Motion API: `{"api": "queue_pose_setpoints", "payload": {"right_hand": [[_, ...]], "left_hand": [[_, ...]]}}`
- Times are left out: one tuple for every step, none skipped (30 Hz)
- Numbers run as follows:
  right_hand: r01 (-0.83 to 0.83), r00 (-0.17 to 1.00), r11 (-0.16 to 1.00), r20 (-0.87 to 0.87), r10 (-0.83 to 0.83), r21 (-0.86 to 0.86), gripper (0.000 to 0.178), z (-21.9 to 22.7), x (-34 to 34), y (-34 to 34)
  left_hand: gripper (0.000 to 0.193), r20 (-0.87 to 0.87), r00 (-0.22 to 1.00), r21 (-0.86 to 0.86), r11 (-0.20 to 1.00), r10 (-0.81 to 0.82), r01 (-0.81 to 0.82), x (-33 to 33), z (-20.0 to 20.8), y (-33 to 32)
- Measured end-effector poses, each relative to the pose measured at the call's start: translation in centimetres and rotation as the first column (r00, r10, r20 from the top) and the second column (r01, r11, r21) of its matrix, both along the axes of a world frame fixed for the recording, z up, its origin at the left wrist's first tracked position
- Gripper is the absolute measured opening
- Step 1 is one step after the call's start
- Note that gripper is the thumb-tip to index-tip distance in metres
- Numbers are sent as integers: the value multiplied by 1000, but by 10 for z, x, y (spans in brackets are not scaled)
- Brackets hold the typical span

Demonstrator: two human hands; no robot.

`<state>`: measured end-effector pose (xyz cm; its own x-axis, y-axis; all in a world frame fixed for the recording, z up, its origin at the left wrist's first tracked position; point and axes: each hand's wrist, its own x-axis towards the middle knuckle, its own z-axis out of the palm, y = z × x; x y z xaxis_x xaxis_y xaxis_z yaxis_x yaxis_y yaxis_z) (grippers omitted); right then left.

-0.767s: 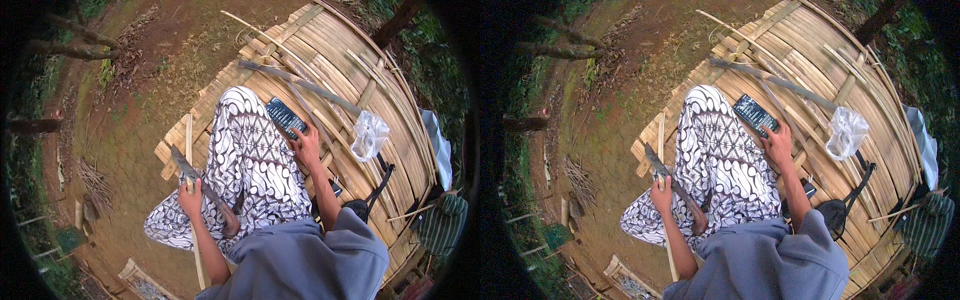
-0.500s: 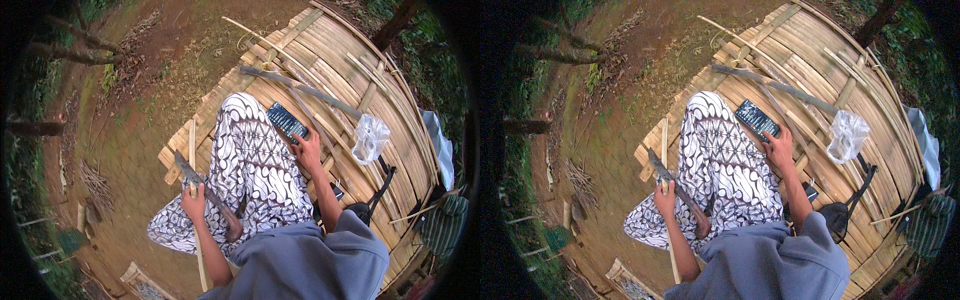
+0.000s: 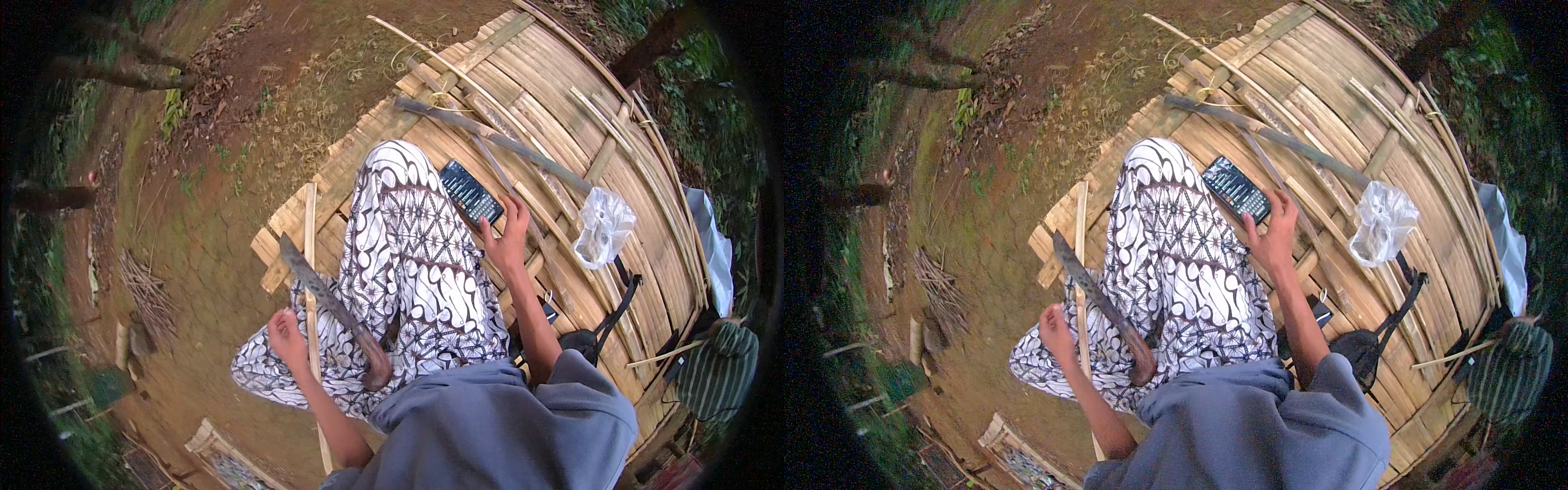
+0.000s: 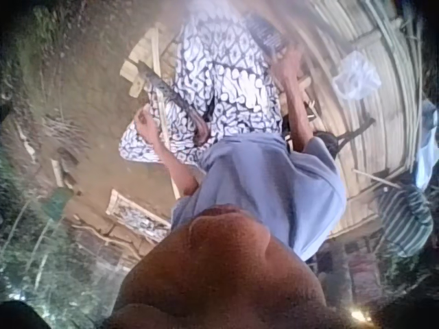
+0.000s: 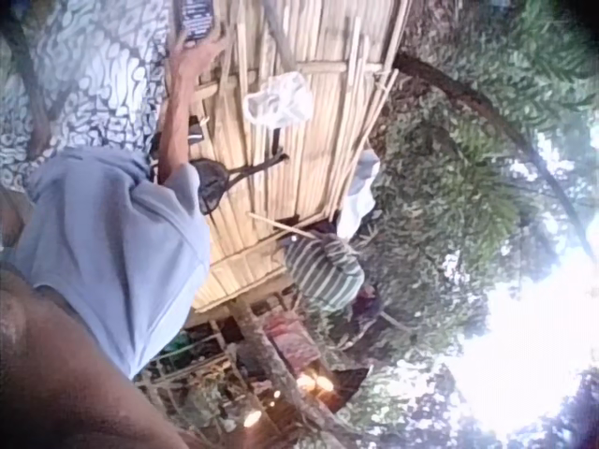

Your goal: The person sits on a bamboo mat and uses a machete to shave and smooth a long bamboo stick. They hold the stick with one hand and repeatedly strike it with the blade to remove the outer layer, occasionally rotating the stick to work on different sides.

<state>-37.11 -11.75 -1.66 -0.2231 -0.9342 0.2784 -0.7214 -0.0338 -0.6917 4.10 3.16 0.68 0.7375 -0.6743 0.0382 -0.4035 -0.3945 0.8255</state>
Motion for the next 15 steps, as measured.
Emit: {"api": "queue_pose_setpoints", "payload": {"right_hand": [[-29,999,999,24,30,-23,44,10,3,-2],[-54,997,997,49,56,-47,43,22,9,-6],[-50,992,994,107,60,-96,37,35,17,-7],[-111,982,985,138,129,-129,34,48,25,-10],[-170,966,973,167,196,-155,31,57,33,-10],[-228,945,956,195,262,-183,28,65,44,-10],[-268,919,935,230,320,-232,21,71,60,-6],[-346,880,890,226,417,-296,17,79,73,-2],[-448,819,869,293,493,-209,13,87,88,9],[-539,729,833,427,535,-125,11,88,104,24],[-666,644,746,490,587,-18,15,92,120,37],[-797,583,581,471,663,169,25,97,131,50],[-858,514,428,439,737,285,36,96,142,65],[-841,509,369,351,786,395,39,90,150,81],[-800,499,323,260,827,506,42,80,155,100]], "left_hand": [[31,-2,1000,71,997,-15,15,3,12,12],[32,-5,999,140,990,-33,33,6,23,23],[33,-9,999,209,977,-50,51,9,29,31],[33,11,994,262,960,-107,100,7,32,41],[33,23,986,323,935,-165,149,3,32,51],[33,31,974,383,903,-223,194,-3,33,58],[32,147,940,443,870,-309,216,-11,39,62],[30,245,887,501,834,-392,231,-24,43,62],[29,331,816,560,794,-475,235,-34,43,62],[29,282,832,574,779,-479,254,-41,41,63],[28,239,845,580,768,-478,271,-44,35,60],[28,191,856,588,754,-480,292,-47,31,59],[25,155,871,602,744,-466,291,-50,31,59],[25,145,893,583,766,-427,272,-53,27,62],[26,129,909,564,783,-396,262,-55,19,66]]}}
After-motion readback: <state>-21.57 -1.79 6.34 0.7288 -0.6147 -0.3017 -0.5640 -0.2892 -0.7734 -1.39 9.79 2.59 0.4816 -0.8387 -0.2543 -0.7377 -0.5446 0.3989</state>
